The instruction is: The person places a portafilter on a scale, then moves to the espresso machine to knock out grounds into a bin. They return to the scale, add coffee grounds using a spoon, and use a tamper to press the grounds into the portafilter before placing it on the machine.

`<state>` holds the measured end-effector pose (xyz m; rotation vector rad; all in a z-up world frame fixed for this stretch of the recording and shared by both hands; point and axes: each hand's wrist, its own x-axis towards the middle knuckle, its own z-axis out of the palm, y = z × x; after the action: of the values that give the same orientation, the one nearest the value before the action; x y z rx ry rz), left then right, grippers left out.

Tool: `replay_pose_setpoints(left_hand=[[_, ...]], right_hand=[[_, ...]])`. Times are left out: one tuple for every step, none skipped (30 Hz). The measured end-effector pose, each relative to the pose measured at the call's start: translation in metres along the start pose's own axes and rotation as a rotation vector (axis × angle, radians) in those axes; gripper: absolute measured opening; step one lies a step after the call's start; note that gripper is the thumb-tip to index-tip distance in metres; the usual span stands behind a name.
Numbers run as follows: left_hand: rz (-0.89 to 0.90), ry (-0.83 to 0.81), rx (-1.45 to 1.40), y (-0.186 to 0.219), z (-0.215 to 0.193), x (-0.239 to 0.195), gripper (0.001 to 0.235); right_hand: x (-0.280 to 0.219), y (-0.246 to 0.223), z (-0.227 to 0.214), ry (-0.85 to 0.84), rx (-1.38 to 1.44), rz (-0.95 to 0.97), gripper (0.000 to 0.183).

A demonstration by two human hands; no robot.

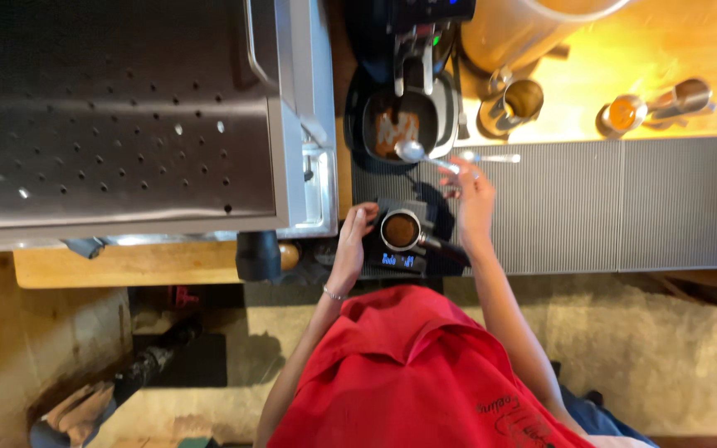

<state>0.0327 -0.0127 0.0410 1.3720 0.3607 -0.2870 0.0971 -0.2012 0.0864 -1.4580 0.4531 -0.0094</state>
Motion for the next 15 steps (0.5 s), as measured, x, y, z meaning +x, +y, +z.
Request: replay_pose_setpoints(left_hand=[[0.017, -0.004, 0.001, 0.001, 0.001, 0.001, 0.04], [0.008, -0.001, 0.004, 0.003, 0.002, 0.002, 0.04], [-0.004, 0.004, 0.006, 0.003, 0.002, 0.002, 0.041], [0.009, 0.001, 0.007, 0.001, 0.003, 0.007, 0.041], [0.006, 0.003, 0.005, -0.002, 0.002, 0.01, 0.04], [0.003, 0.006, 0.002, -0.006, 0.002, 0.013, 0.039], [0.009, 0.006, 0.002, -0.001, 0.003, 0.013, 0.039], [0.003, 0.011, 0.006, 0.003, 0.004, 0.013, 0.039], [-0.007, 0.017, 0.009, 0.006, 0.006, 0.012, 0.039], [-0.004, 0.018, 0.008, 0.008, 0.006, 0.014, 0.039], [-0.004, 0.02, 0.011, 0.008, 0.006, 0.014, 0.039], [-0.004, 0.022, 0.014, 0.008, 0.007, 0.014, 0.039], [-0.01, 0.026, 0.013, 0.01, 0.007, 0.014, 0.039], [-0.007, 0.026, 0.015, 0.01, 0.007, 0.014, 0.039], [-0.005, 0.027, 0.017, 0.011, 0.007, 0.013, 0.038]], right_hand=[[0.004, 0.005, 0.002, -0.001, 0.006, -0.016, 0.025], [0.008, 0.01, 0.004, -0.016, -0.014, 0.012, 0.025], [0.012, 0.015, 0.006, -0.031, -0.035, 0.043, 0.026], [0.013, 0.01, 0.01, -0.032, -0.031, 0.031, 0.026], [0.011, 0.006, 0.014, -0.036, -0.042, 0.068, 0.026], [0.01, 0.003, 0.017, -0.041, -0.054, 0.105, 0.027], [0.012, 0.004, 0.018, -0.043, -0.053, 0.1, 0.027], [0.014, 0.005, 0.019, -0.062, -0.088, 0.124, 0.028], [0.014, 0.006, 0.019, -0.08, -0.125, 0.15, 0.029], [0.014, 0.005, 0.019, -0.082, -0.125, 0.148, 0.029], [0.014, 0.005, 0.018, -0.09, -0.128, 0.143, 0.029], [0.013, 0.005, 0.018, -0.099, -0.131, 0.137, 0.03], [0.011, 0.002, 0.016, -0.102, -0.134, 0.144, 0.03], [0.009, -0.002, 0.014, -0.117, -0.162, 0.131, 0.033], [0.007, -0.005, 0.012, -0.133, -0.19, 0.12, 0.036]])
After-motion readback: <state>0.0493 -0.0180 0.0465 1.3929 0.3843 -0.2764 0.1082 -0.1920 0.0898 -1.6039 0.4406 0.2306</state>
